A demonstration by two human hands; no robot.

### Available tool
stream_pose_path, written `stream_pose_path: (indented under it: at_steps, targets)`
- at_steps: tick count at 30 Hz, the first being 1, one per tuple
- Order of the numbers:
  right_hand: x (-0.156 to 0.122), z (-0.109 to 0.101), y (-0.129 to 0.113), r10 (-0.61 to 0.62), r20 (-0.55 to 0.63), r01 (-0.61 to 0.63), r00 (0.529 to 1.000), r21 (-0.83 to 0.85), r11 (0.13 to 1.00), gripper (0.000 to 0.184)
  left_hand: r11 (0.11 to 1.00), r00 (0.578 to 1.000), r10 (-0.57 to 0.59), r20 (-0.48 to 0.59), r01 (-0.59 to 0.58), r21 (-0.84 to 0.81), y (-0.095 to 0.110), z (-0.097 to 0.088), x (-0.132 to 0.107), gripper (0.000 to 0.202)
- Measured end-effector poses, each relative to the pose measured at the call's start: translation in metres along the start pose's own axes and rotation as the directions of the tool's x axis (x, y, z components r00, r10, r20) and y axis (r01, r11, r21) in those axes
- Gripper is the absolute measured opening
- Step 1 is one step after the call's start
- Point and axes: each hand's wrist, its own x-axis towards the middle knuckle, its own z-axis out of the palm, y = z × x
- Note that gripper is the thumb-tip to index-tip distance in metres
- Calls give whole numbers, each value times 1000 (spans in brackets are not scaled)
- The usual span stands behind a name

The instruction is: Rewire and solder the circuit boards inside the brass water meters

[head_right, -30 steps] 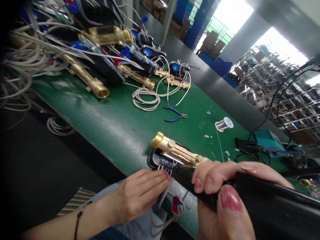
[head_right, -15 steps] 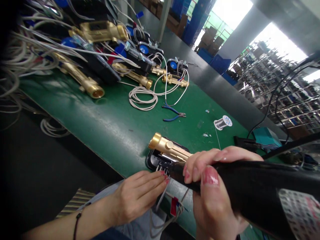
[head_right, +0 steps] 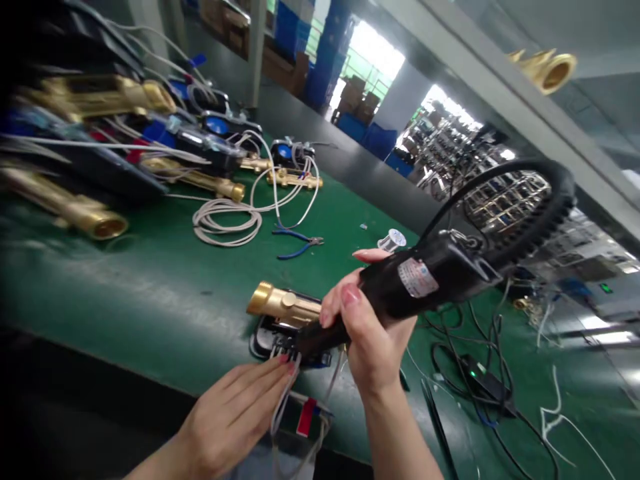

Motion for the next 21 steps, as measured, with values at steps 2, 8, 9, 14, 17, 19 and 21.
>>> stream_pose_path:
  at_steps: [2,8,9,14,17,19,21]
  targets:
    - [2,-15,-20,-19,-73,20,997,13,1000,24,1000,1000,25,7,-25,3,-3,0,-1,36]
    - [24,-115,-79,-82,-377,-42,923,-310,950,21,995,995,101,25,-101,-3,-11,-4,2,36]
    - [29,-136,-78,-40,-414,-144,909,-404,903,24,994,994,113,4,-113,0,-13,-3,2,35]
    - [41,-228,-27,286,-469,-538,836,-803,256,51,989,988,144,-48,-143,23,-17,3,2,32]
    - [35,-259,17,345,-521,-559,781,-829,13,57,993,992,116,-43,-115,26,-16,5,1,32]
    - [31,-271,41,350,-550,-541,759,-831,-132,61,993,993,113,-40,-112,26,-15,5,-1,32]
    - [28,-277,57,354,-566,-512,745,-824,-240,60,993,993,114,-37,-113,23,-15,4,-2,31]
